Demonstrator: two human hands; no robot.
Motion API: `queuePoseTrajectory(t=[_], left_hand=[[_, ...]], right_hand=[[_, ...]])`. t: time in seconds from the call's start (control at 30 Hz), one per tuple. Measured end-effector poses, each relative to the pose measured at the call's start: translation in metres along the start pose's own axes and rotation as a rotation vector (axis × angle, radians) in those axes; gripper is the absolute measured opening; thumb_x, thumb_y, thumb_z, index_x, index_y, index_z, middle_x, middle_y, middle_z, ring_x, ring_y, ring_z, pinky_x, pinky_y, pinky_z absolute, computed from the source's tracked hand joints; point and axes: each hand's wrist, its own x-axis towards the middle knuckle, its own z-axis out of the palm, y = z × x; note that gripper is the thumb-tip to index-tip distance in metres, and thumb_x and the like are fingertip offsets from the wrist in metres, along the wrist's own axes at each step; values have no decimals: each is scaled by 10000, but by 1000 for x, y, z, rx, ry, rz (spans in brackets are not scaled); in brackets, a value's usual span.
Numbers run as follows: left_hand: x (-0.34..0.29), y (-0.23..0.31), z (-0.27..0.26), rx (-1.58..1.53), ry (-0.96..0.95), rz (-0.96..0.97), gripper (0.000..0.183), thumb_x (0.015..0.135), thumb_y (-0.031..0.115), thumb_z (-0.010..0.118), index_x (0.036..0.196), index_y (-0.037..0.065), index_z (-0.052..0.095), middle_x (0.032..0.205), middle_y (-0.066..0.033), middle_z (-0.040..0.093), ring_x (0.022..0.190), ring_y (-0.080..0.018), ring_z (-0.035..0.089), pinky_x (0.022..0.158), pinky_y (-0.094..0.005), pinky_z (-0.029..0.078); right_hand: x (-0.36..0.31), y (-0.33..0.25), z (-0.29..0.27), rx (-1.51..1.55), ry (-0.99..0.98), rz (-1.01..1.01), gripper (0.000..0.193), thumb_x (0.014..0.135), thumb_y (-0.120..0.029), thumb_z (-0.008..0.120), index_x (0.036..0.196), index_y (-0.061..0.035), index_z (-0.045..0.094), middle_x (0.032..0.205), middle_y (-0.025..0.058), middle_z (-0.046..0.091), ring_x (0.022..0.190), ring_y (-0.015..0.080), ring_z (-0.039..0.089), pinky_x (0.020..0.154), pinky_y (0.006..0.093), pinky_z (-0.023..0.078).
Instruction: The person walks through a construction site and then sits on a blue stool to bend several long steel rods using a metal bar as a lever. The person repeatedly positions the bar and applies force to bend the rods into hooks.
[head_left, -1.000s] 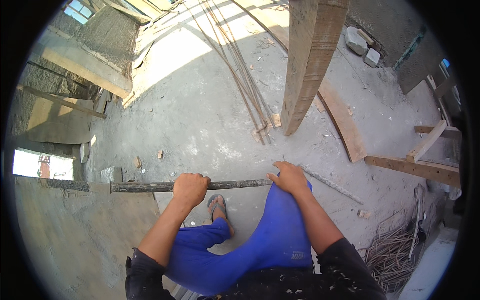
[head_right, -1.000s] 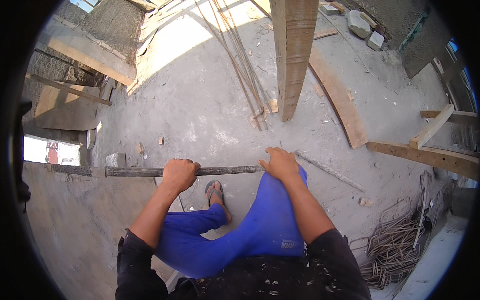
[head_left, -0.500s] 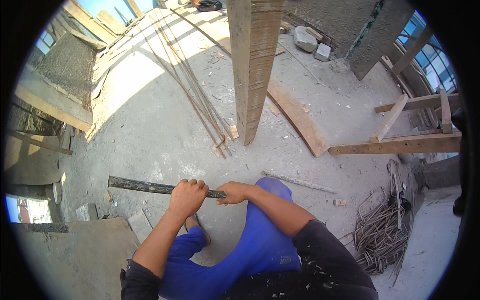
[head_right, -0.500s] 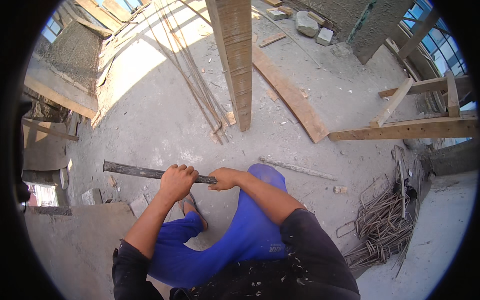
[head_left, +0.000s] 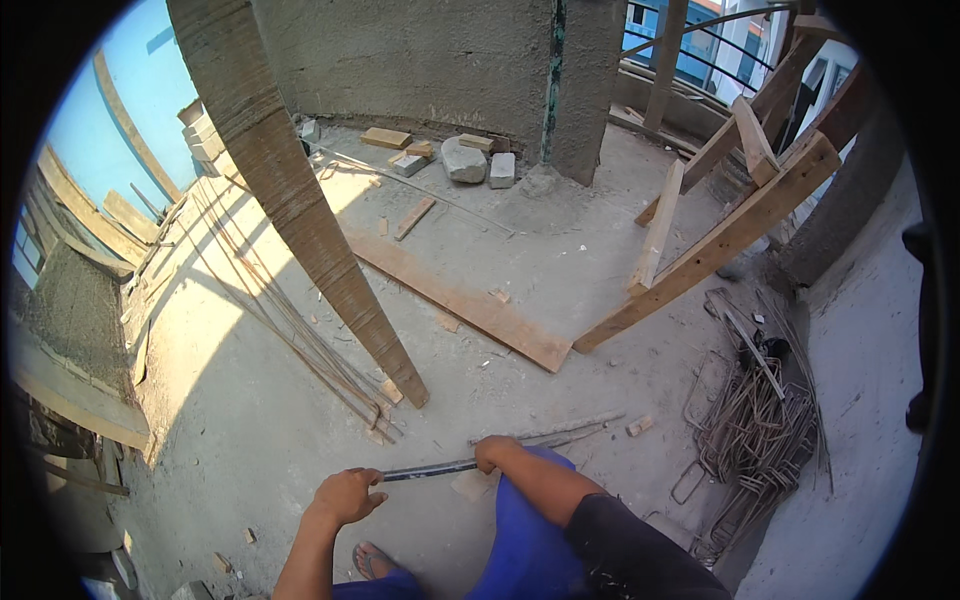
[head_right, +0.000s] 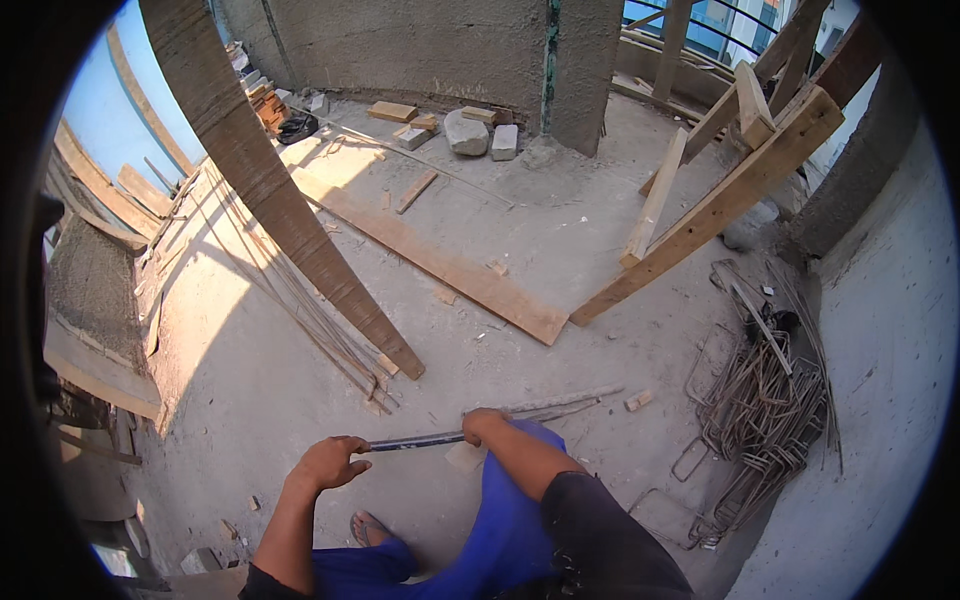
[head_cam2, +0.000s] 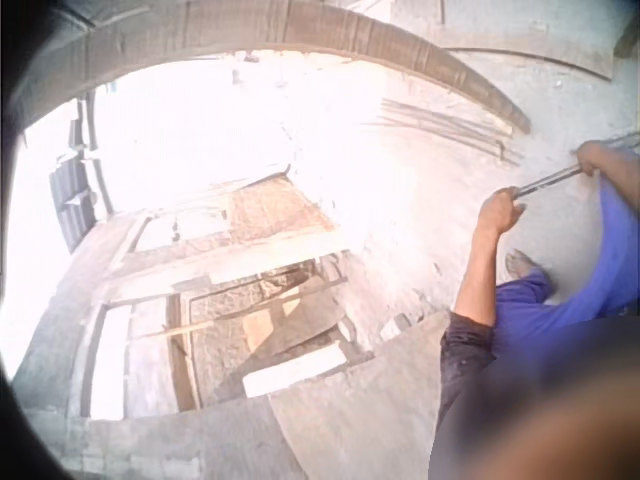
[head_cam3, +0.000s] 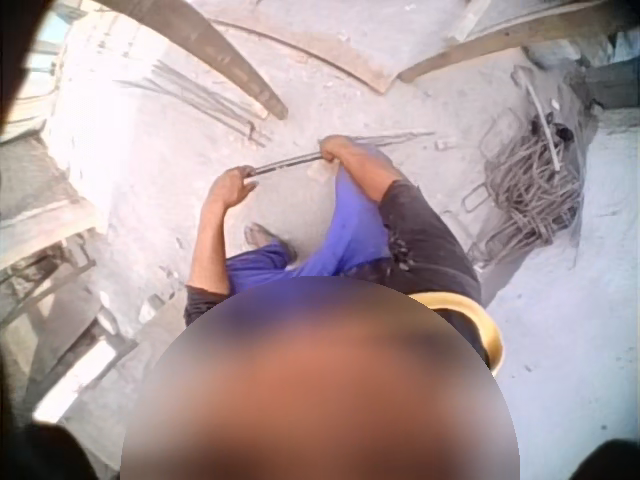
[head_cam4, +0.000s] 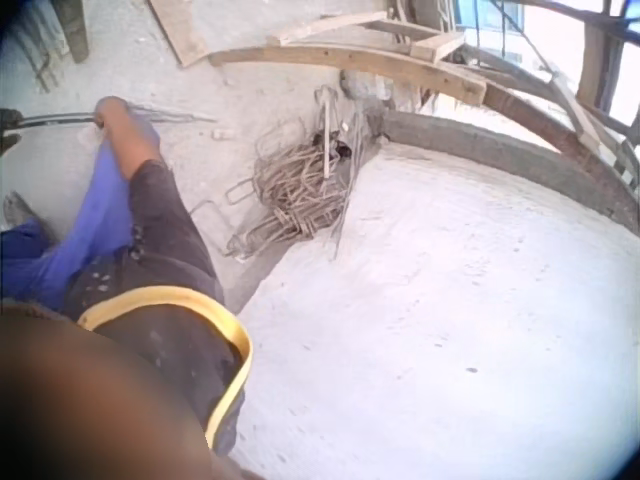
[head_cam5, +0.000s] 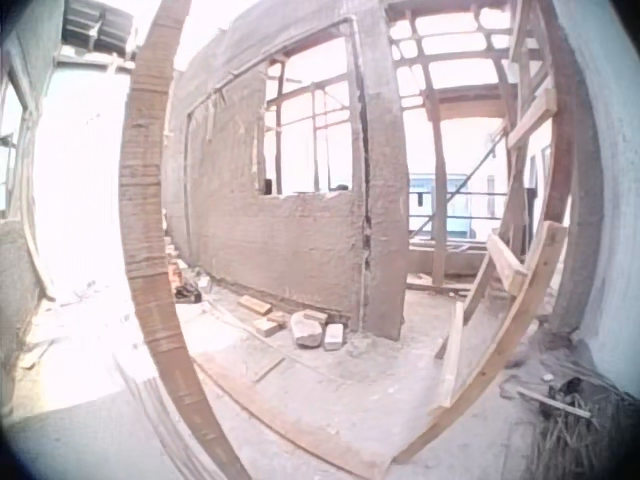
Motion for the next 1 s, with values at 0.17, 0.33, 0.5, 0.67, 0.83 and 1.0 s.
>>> queuePoseTrajectory(t=[0.17, 0.33, 0.5, 0.67, 0.83, 1.0], left_hand=[[-46, 46, -12, -78, 211, 168, 414, 939, 326, 683, 1266, 73, 646, 1203, -152, 694, 1088, -362, 668, 941, -461, 539], [-92, 62, -17, -258, 19, 178, 433, 962, 327, 650, 1299, 61, 597, 1199, -172, 676, 1096, -364, 660, 972, -449, 517], [-113, 61, -2, -74, 146, -11, 379, 940, 305, 663, 1202, 39, 602, 1087, -144, 682, 1030, -329, 686, 908, -432, 526], [-139, 51, 1, -97, 149, 69, 326, 930, 260, 656, 1168, 43, 604, 1081, -134, 665, 996, -283, 679, 882, -392, 510], [-156, 34, -20, -239, 199, 1, 371, 918, 252, 674, 1215, 46, 589, 1086, -119, 649, 972, -263, 655, 888, -373, 490], [-168, 16, -29, -245, 179, -20, 462, 894, 270, 704, 1280, 56, 569, 1155, -100, 624, 1032, -257, 622, 919, -368, 478]], right_hand=[[19, -2, 1, 89, 178, -147, 363, 859, -246, 661, 1183, -107, 745, 1230, 166, 710, 1156, 338, 674, 995, 422, 526], [62, -45, 6, 304, 163, -448, 393, 868, -395, 721, 1084, -71, 770, 1160, 185, 731, 1077, 325, 697, 969, 382, 521], [122, -121, -15, 815, 82, -248, 418, 903, -379, 728, 1189, -74, 725, 1012, 124, 739, 957, 257, 695, 750, 401, 566], [187, -192, -36, 901, 425, -190, 683, 917, -391, 698, 1432, 5, 487, 1358, 276, 607, 1243, 398, 612, 1035, 443, 475], [227, -234, -31, 968, 552, -46, 489, 926, -360, 703, 1167, 58, 626, 967, 196, 720, 732, 290, 713, 623, 406, 567], [231, -241, -30, 1280, 513, 23, 466, 910, -363, 713, 1103, 59, 669, 908, 205, 738, 721, 311, 726, 685, 404, 562]])
